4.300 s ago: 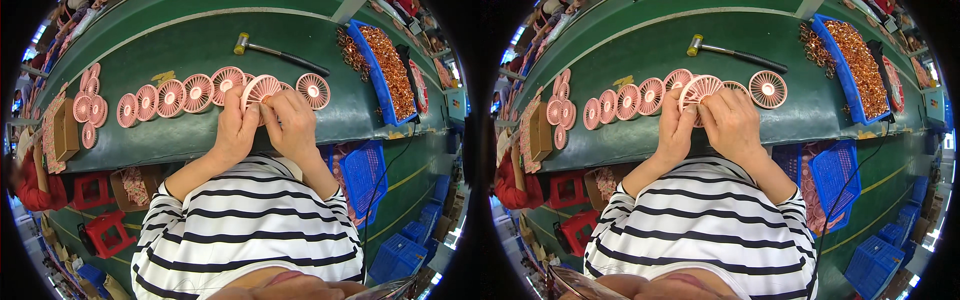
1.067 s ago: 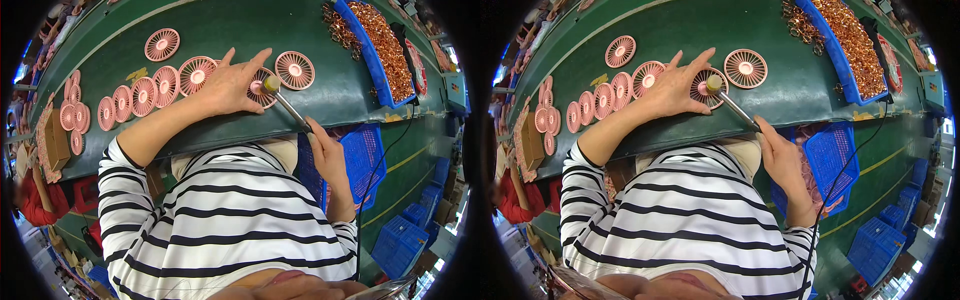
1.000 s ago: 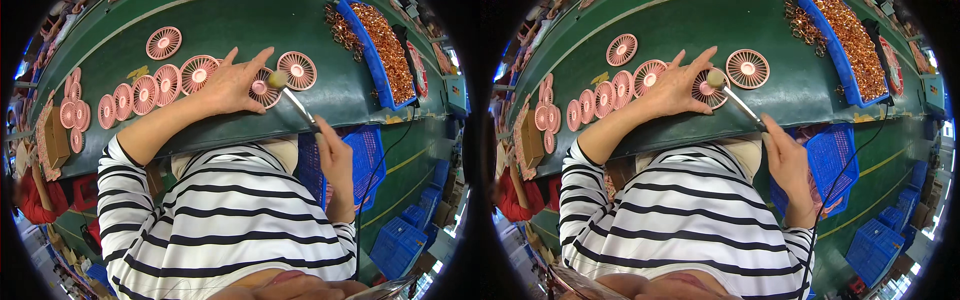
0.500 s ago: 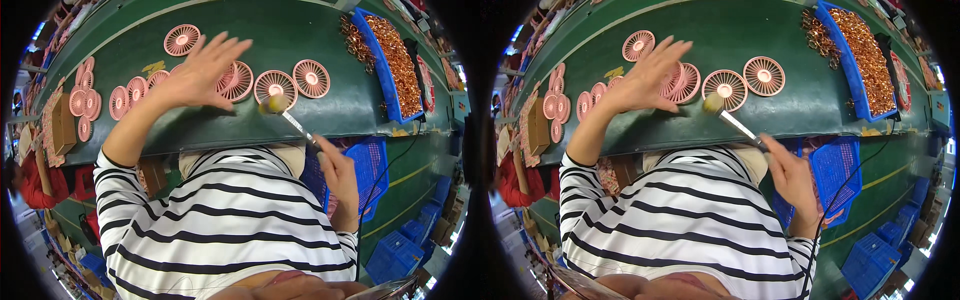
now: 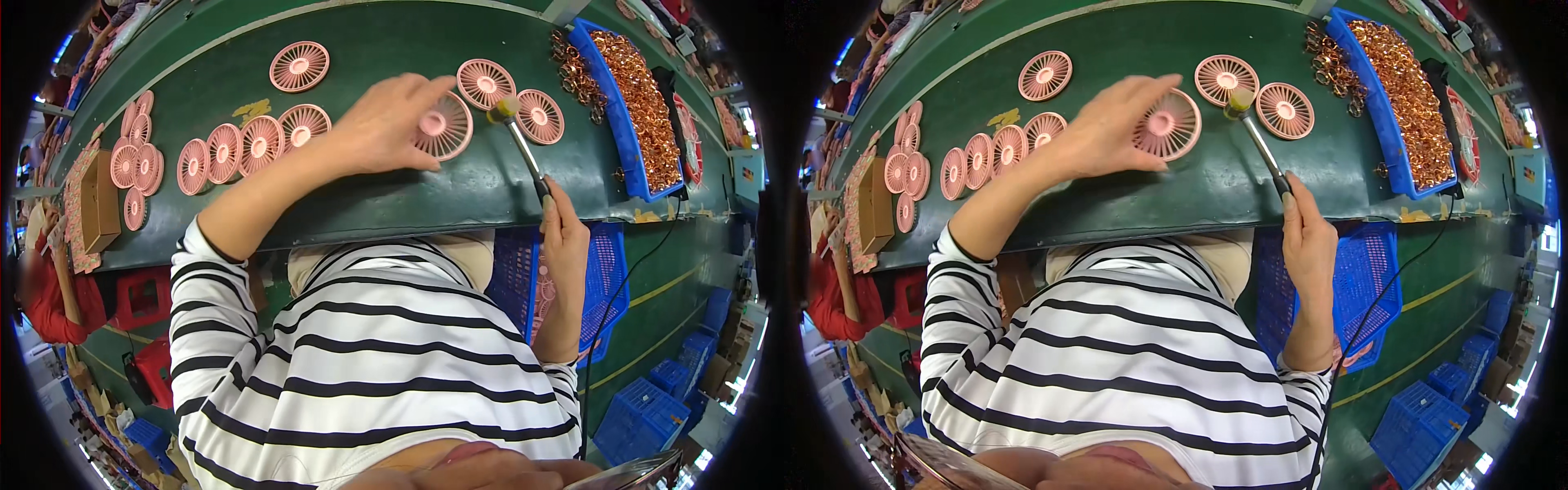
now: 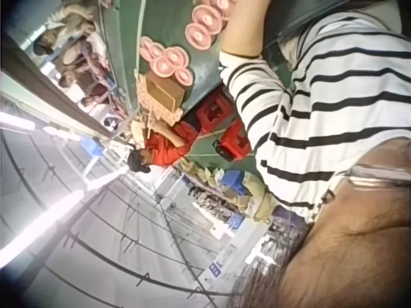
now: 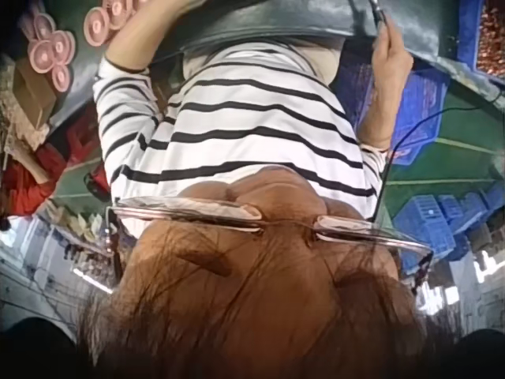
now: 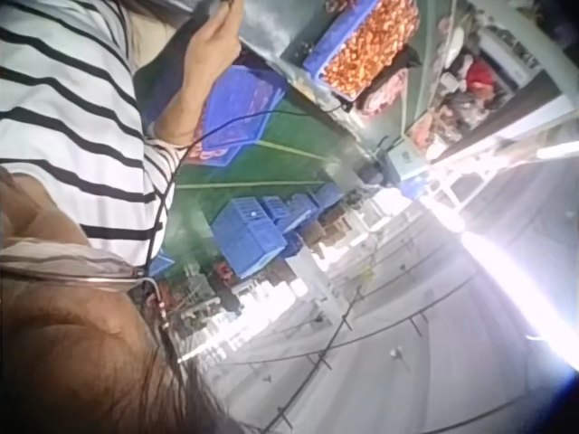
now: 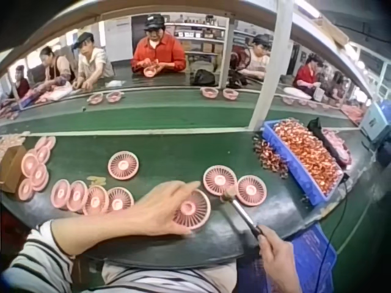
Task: Assembling plastic fan components and using a mallet to secure parts on a factory assembly line.
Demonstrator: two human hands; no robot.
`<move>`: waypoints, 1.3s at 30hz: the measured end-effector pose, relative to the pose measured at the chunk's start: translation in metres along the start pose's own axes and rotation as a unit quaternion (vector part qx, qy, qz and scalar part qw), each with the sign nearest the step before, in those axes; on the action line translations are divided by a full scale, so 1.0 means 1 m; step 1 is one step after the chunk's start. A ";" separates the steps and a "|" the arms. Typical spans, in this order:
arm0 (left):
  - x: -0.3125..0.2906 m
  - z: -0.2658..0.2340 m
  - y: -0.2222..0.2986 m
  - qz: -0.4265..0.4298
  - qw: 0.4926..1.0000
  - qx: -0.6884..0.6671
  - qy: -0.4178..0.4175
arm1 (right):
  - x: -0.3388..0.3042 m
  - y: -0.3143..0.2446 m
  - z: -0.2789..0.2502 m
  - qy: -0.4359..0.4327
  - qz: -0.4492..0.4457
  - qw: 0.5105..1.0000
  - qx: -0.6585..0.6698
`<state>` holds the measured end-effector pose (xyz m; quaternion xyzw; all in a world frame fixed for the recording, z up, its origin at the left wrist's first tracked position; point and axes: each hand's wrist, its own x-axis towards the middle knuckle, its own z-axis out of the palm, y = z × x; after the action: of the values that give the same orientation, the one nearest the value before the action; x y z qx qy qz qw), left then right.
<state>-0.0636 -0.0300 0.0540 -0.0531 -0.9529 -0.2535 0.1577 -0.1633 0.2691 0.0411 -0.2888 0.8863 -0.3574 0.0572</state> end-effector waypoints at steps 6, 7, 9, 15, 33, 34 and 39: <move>0.014 0.047 -0.001 -0.026 0.999 -0.025 -0.020 | -0.019 -0.021 -0.024 0.037 -0.012 0.985 0.168; 0.018 0.045 0.001 -0.042 0.998 -0.042 -0.038 | -0.025 -0.018 -0.021 0.049 -0.028 0.990 0.130; 0.021 0.047 0.002 -0.053 0.996 -0.048 -0.045 | -0.027 -0.004 -0.009 0.032 -0.099 0.995 -0.004; 0.017 0.048 0.003 -0.098 0.992 -0.054 -0.051 | -0.020 -0.019 -0.009 -0.032 -0.059 0.996 0.051; -0.052 -0.016 -0.021 -0.157 0.984 -0.014 -0.084 | -0.013 -0.035 0.010 -0.033 -0.138 0.980 0.140; -0.050 -0.012 -0.023 -0.140 0.988 -0.005 -0.066 | -0.012 -0.030 0.020 -0.041 -0.190 0.977 0.083; -0.054 -0.009 -0.033 -0.166 0.983 -0.036 -0.065 | 0.004 -0.057 0.034 -0.156 -0.163 0.974 0.018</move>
<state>-0.0158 -0.0644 0.0283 0.0835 -0.9469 -0.3066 0.0493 -0.1288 0.2137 0.0547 -0.4800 0.8012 -0.3283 0.1406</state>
